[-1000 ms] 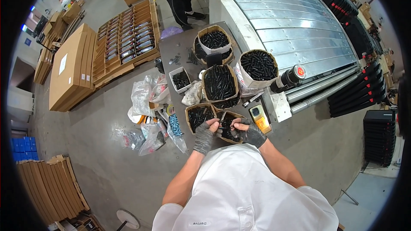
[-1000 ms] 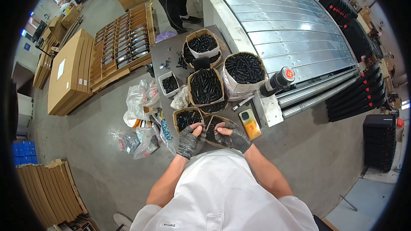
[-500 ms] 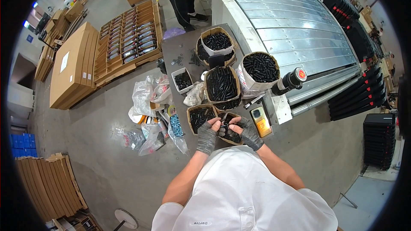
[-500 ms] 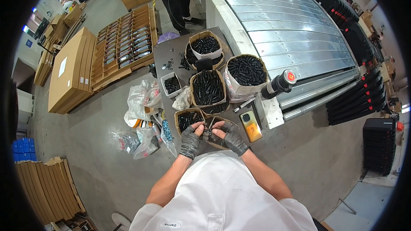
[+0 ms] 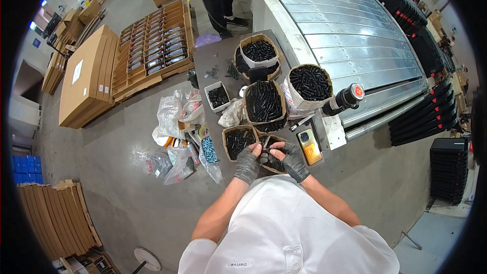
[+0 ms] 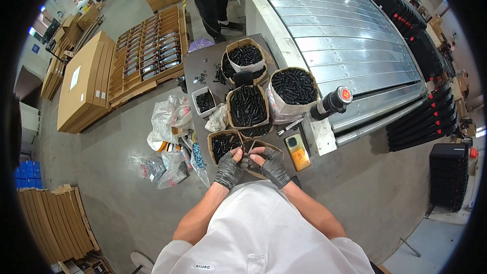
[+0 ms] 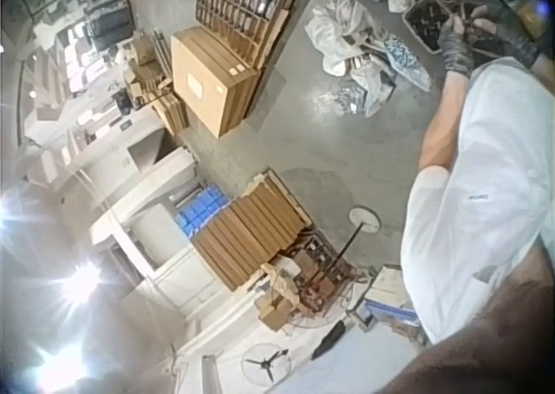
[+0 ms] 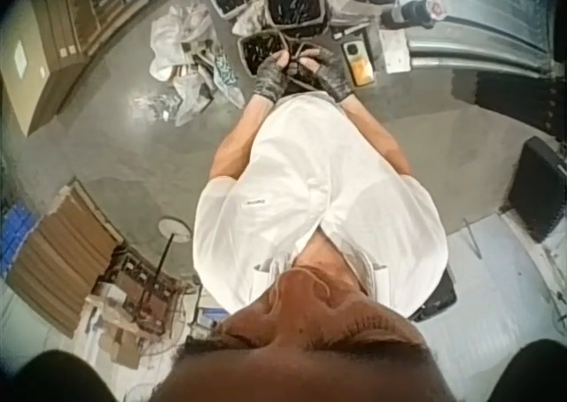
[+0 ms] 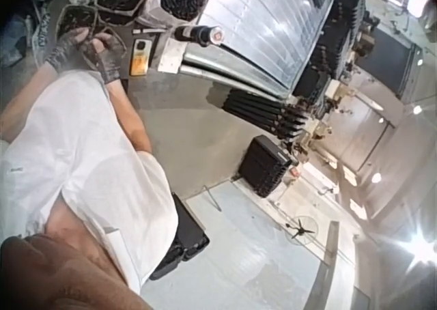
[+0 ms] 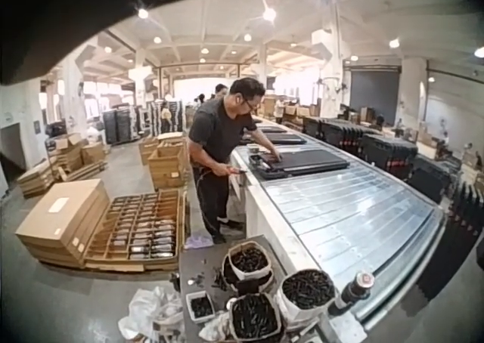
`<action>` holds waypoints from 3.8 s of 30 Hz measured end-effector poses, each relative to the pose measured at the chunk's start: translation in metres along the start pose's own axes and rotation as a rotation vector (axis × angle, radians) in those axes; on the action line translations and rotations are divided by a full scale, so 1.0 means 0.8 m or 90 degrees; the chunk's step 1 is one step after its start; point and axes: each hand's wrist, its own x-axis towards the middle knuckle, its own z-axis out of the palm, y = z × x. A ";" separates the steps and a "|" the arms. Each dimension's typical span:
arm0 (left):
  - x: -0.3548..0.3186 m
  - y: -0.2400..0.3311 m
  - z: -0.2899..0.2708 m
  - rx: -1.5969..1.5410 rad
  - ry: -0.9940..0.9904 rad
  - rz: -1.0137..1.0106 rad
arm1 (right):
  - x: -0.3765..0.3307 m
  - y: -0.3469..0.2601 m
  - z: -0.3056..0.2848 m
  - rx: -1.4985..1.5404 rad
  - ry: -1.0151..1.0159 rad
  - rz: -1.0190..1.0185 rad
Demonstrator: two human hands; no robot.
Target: Picking up large black product components and placing them onto a moving conveyor belt for assembly.
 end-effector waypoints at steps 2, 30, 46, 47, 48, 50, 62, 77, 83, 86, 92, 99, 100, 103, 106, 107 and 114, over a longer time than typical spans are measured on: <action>0.001 -0.002 0.000 -0.002 0.006 0.015 | -0.002 -0.001 0.002 0.192 -0.013 0.152; -0.005 0.006 0.006 0.121 0.011 0.083 | 0.006 0.001 0.013 0.008 0.046 -0.043; -0.018 0.018 0.019 0.349 0.028 0.252 | 0.013 -0.004 0.012 -0.061 -0.048 -0.012; -0.018 0.017 0.019 0.340 0.014 0.252 | 0.014 -0.002 0.012 -0.017 -0.037 -0.012; -0.017 0.016 0.019 0.350 -0.003 0.269 | 0.015 -0.001 0.013 0.036 -0.035 0.018; -0.016 0.015 0.019 0.334 -0.009 0.257 | 0.018 -0.002 0.013 0.029 -0.005 -0.030; -0.021 0.035 0.040 0.332 -0.087 0.273 | 0.039 -0.030 -0.001 -0.173 -0.023 -0.146; -0.004 0.046 0.033 0.268 -0.083 0.186 | 0.074 -0.058 -0.004 -0.247 -0.041 -0.137; 0.005 0.035 -0.012 0.281 -0.007 0.168 | 0.164 -0.062 -0.032 -0.444 -0.020 -0.266; 0.008 0.028 -0.049 0.288 0.043 0.117 | 0.220 -0.050 -0.033 -0.543 -0.015 -0.237; -0.006 0.020 -0.101 0.318 0.102 0.135 | 0.286 -0.028 -0.020 -0.647 -0.063 -0.233; -0.023 0.020 -0.122 0.314 0.159 0.130 | 0.303 -0.015 -0.013 -0.705 -0.070 -0.213; -0.020 0.021 -0.123 0.309 0.150 0.132 | 0.300 -0.017 -0.012 -0.706 -0.048 -0.213; -0.005 0.023 -0.121 0.625 0.178 0.299 | 0.281 -0.034 -0.006 -0.670 -0.017 -0.281; 0.022 0.030 -0.109 0.833 0.129 0.423 | 0.234 -0.057 -0.002 -0.587 0.025 -0.275; 0.033 0.032 -0.104 0.876 0.103 0.416 | 0.213 -0.063 -0.004 -0.541 -0.003 -0.291; 0.101 0.040 -0.063 1.235 0.000 0.312 | 0.062 -0.012 -0.037 -0.444 -0.120 -0.188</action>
